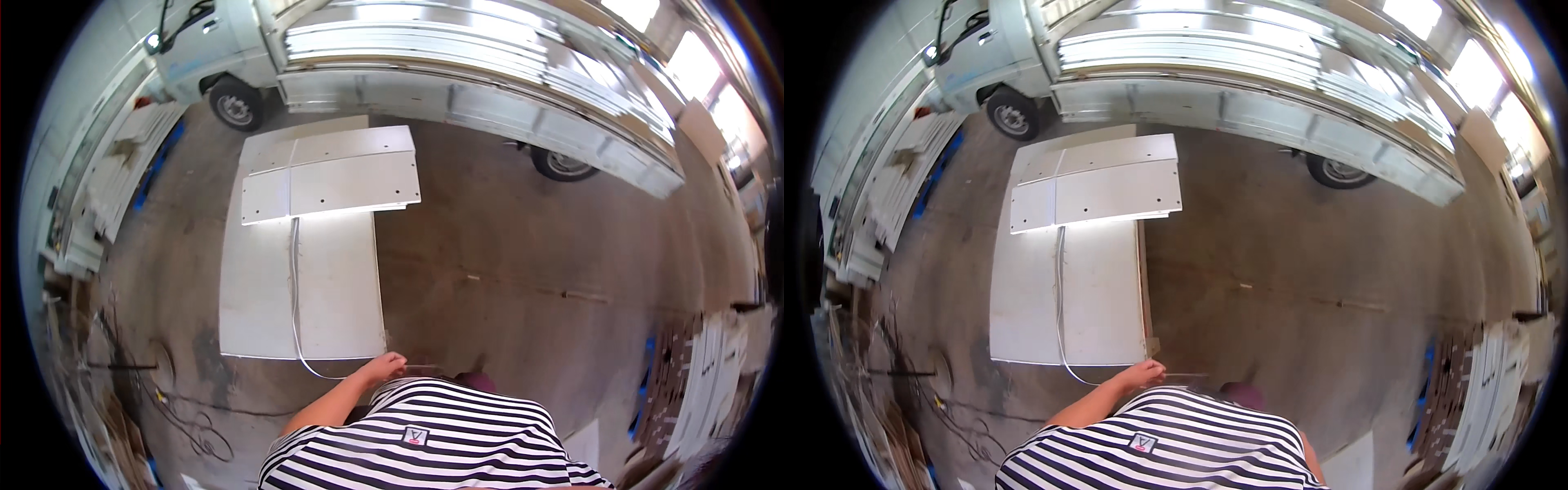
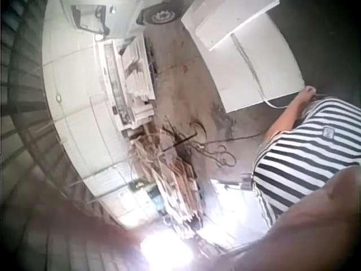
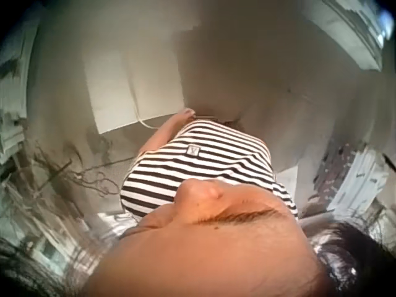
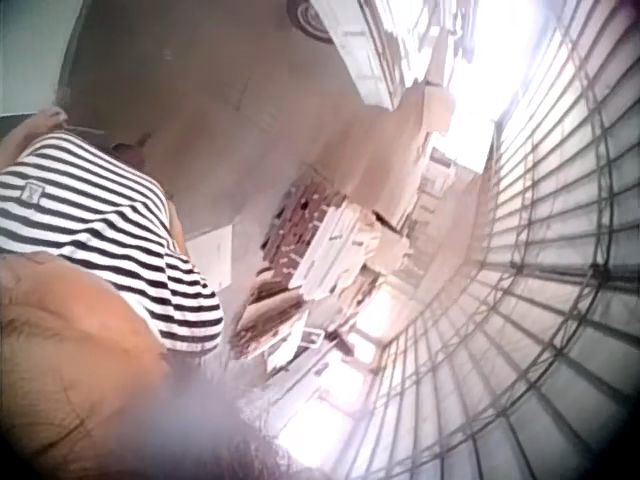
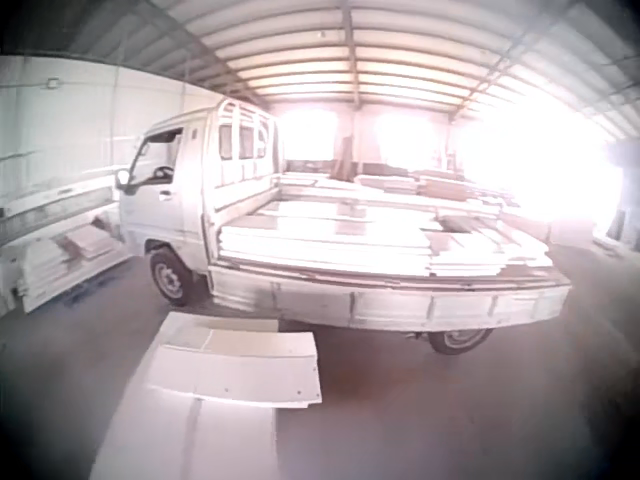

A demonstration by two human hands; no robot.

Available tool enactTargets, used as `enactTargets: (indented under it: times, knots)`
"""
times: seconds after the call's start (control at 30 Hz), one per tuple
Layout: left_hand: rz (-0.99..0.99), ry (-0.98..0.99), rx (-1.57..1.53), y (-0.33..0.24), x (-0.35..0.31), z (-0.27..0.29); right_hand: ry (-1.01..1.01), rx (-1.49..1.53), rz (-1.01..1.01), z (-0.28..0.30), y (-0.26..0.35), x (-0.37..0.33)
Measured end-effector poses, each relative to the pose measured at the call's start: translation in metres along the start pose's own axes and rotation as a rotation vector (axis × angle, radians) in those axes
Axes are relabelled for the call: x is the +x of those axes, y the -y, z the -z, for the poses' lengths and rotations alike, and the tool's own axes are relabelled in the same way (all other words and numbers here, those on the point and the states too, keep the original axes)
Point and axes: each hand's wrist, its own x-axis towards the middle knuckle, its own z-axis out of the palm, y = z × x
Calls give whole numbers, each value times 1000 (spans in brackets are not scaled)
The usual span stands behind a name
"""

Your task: The person picks up flat wood panels and bundles them together using plastic strapping, then lifts the bundled panels onto the back of a truck.

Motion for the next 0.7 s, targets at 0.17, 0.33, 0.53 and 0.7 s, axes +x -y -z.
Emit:
enactTargets:
  times: [0.17, 0.33, 0.53, 0.7]
  knots:
    - [36, -260, -213, -17, 15, -16, 52, -172, 71, 137, 84, 100]
    - [-151, -521, -717, -75, 55, -67, -46, -808, 414, 228, 283, 322]
    - [-402, -549, -1055, -156, 127, -54, -138, -415, 1409, 202, 634, 355]
    - [-616, -727, -1290, -266, 170, 30, 18, -288, 1669, 109, 799, 294]
